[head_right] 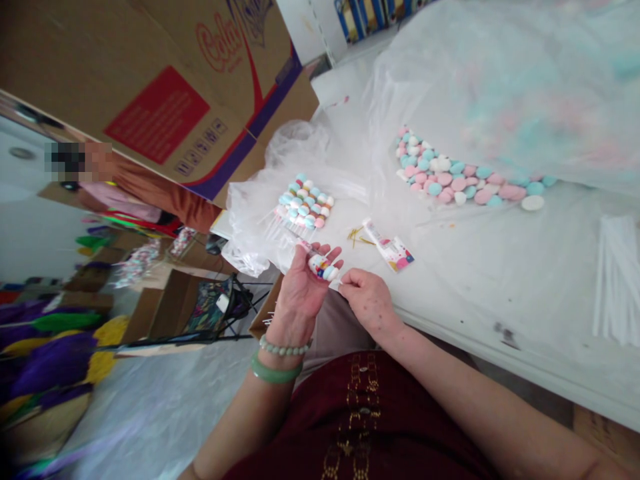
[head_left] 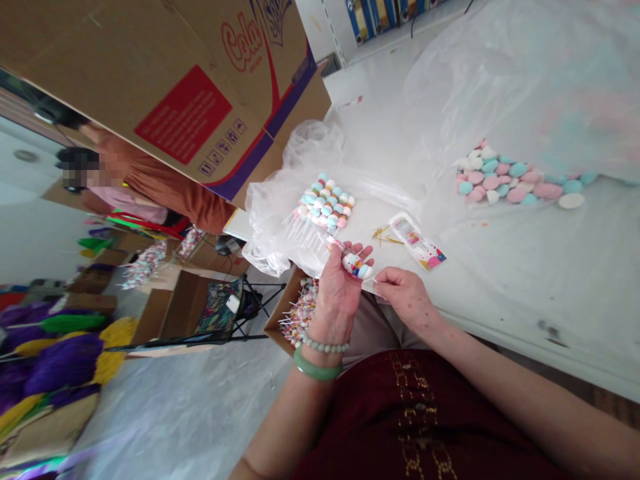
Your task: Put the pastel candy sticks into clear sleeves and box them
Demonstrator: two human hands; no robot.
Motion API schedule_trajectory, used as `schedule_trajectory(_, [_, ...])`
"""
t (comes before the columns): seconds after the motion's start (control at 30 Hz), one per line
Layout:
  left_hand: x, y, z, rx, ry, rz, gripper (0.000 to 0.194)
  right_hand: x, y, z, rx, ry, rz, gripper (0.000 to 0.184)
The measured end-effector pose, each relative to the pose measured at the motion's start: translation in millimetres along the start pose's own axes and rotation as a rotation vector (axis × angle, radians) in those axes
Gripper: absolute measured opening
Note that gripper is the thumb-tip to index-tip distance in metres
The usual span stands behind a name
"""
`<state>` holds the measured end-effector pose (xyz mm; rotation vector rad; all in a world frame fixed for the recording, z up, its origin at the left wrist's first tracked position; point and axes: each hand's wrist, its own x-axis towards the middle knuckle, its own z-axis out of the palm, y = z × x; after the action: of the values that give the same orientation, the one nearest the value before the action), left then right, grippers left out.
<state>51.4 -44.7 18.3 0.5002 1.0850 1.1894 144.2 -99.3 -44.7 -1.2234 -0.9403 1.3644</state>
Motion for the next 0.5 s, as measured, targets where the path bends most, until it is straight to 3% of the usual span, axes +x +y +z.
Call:
schedule_trajectory(0.13, [-3.4,-5.9,3.6,0.054,0.008,0.061,0.024,-2.3,-5.1,-1.3,-0.402,0.121,-0.108,0.018])
schedule_trajectory(0.23, [-3.7,-4.9,3.9,0.059,-0.007,-0.002,0.023,-4.8,-7.5,-2.5,-0.538,0.150,-0.194,0.020])
schedule_trajectory(0.33, [-3.2,-4.8,2.1,0.056,-0.026,-0.063,0.027,-4.6,-6.8,-1.9,-0.473,0.137,-0.209,0.019])
schedule_trajectory(0.5, [-10.9,-21.4,2.0,0.194,-0.115,0.089,0.029,-1.3,-8.6,2.9,-0.089,0.101,-0.130,0.015])
